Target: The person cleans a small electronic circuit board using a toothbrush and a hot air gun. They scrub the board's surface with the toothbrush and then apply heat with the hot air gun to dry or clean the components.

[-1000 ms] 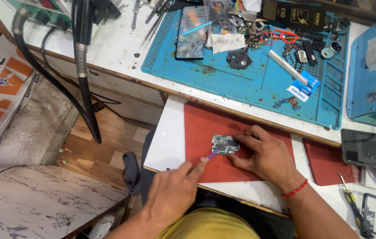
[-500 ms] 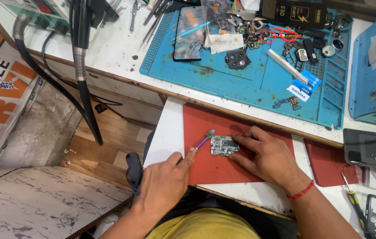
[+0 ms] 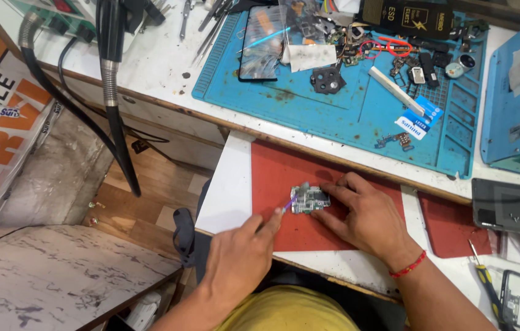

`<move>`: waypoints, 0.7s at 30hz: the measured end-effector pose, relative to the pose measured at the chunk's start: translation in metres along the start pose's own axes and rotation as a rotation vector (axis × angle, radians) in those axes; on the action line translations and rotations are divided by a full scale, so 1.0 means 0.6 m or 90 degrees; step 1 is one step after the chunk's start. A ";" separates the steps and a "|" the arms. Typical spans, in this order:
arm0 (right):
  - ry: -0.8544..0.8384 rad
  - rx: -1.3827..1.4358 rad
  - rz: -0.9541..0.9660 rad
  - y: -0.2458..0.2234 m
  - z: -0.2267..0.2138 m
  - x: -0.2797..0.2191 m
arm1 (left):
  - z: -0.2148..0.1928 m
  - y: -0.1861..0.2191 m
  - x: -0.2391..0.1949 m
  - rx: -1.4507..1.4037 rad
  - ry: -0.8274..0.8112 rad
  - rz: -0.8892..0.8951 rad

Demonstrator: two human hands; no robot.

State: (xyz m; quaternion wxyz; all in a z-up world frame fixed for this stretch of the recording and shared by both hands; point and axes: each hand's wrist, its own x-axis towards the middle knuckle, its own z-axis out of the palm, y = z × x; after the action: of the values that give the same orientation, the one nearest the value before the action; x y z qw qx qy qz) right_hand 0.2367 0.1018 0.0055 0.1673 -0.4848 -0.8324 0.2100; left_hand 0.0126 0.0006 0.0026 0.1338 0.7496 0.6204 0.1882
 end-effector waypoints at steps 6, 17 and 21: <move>0.019 0.009 -0.038 0.002 -0.001 0.002 | -0.003 0.002 0.005 0.023 -0.055 -0.012; -0.050 0.041 -0.027 0.010 -0.015 0.004 | 0.001 0.002 -0.012 0.046 -0.031 0.101; -0.050 0.013 -0.022 0.011 -0.010 0.005 | -0.007 -0.005 -0.005 0.016 0.014 0.043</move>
State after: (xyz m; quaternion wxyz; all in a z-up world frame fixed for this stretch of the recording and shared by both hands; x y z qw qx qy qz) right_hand 0.2430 0.1086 0.0078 0.1432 -0.4603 -0.8442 0.2342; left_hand 0.0074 -0.0022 0.0048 0.1109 0.7698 0.5983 0.1927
